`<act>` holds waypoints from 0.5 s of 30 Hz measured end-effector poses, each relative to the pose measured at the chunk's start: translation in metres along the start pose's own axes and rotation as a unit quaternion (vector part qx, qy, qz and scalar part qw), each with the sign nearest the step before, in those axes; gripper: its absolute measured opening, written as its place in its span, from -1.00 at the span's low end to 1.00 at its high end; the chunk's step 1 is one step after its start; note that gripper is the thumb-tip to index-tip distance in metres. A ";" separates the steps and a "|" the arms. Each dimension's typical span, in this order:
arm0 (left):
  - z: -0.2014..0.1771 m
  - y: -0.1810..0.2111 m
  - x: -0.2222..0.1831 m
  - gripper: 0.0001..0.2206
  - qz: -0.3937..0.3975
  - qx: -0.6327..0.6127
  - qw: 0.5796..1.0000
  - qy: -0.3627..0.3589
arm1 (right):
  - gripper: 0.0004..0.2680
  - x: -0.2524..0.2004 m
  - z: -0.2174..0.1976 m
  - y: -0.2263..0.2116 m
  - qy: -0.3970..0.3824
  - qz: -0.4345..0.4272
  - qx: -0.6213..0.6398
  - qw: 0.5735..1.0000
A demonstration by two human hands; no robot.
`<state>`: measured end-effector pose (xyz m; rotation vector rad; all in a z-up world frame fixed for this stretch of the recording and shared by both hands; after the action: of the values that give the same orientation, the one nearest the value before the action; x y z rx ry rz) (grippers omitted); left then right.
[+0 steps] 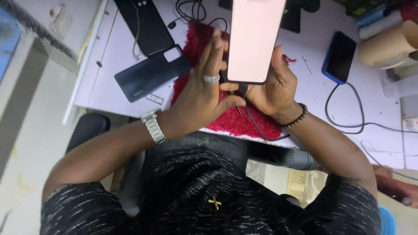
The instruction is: Testing a smartphone screen and inspecting internal components during a repair process.
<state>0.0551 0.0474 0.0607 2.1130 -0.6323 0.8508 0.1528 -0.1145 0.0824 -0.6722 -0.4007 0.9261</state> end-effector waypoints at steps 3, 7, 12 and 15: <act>0.005 0.003 -0.005 0.15 -0.083 -0.136 0.986 -0.053 | -0.48 0.003 -0.014 0.007 -0.037 -0.015 0.016 0.999; 0.024 -0.006 -0.034 0.25 -0.045 0.076 0.990 -0.114 | -0.51 0.000 -0.036 0.017 -0.057 -0.007 -0.009 0.998; 0.021 0.003 -0.041 0.19 0.036 0.264 0.958 -0.106 | -0.51 -0.002 -0.044 0.012 -0.054 -0.017 -0.037 0.998; 0.025 0.001 -0.042 0.18 0.052 0.263 0.958 -0.105 | -0.51 -0.003 -0.046 0.010 -0.056 -0.019 -0.064 0.996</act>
<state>0.0356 0.0339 0.0178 2.6982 -0.6871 0.9358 0.1718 -0.1294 0.0422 -0.7294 -0.5750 0.9107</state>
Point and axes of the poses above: each hand's wrist, its own x-axis towards the middle knuckle, its own z-axis out of the palm, y = z × x, the point moved 3 cm from there along x, towards the middle knuckle, and after that the axes turned 4 degrees about z, right-handed, at the moved point
